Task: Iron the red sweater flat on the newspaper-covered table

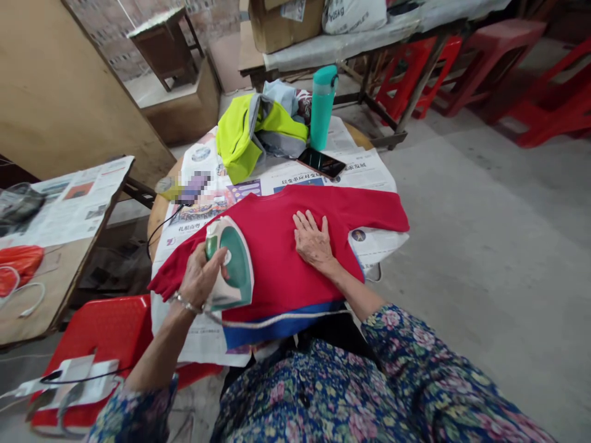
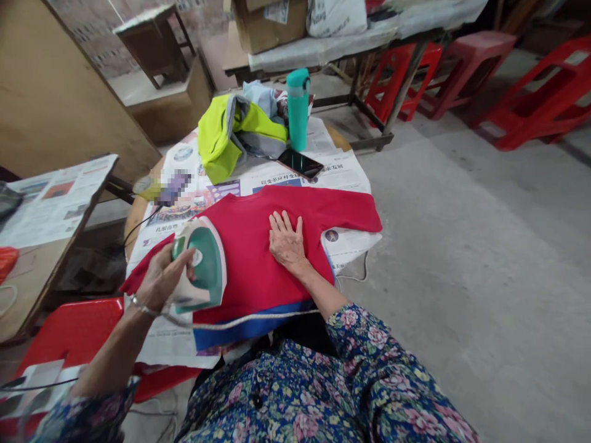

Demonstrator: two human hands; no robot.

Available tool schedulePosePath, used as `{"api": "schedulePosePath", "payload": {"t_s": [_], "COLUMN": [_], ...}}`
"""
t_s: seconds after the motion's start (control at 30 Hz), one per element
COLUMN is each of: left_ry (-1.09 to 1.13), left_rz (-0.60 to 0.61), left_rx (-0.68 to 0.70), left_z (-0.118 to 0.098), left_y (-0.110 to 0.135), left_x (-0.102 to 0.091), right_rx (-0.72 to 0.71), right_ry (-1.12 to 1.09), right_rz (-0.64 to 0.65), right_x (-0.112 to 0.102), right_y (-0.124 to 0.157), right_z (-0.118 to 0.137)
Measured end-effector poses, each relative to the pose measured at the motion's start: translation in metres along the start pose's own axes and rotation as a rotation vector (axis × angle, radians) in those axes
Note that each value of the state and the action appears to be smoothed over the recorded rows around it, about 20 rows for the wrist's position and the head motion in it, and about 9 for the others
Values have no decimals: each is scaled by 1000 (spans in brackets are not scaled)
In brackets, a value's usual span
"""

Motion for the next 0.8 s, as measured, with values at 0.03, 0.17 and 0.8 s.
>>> {"api": "schedulePosePath", "payload": {"t_s": [0.03,0.17,0.8], "left_ry": [-48,-162,145], "left_rz": [32,122,127], "left_rx": [11,-41,-4], "left_z": [1,14,-37], "left_y": [17,82,-72], "left_x": [-1,0,82], "right_rx": [0,2,1], "right_ry": [-4,-4,24], "right_rz": [1,12,1], "right_x": [-1,-3,0], "right_y": [0,0,3], "right_z": [0,1,-4]}}
Point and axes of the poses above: each hand's wrist, its own y-axis away from the middle knuckle, its own x-axis out of the palm, z = x × y, the point moved 10 cm from there along -y, towards the middle knuckle, and after that the axes turned 15 degrees about y, right-handed, at the moved point
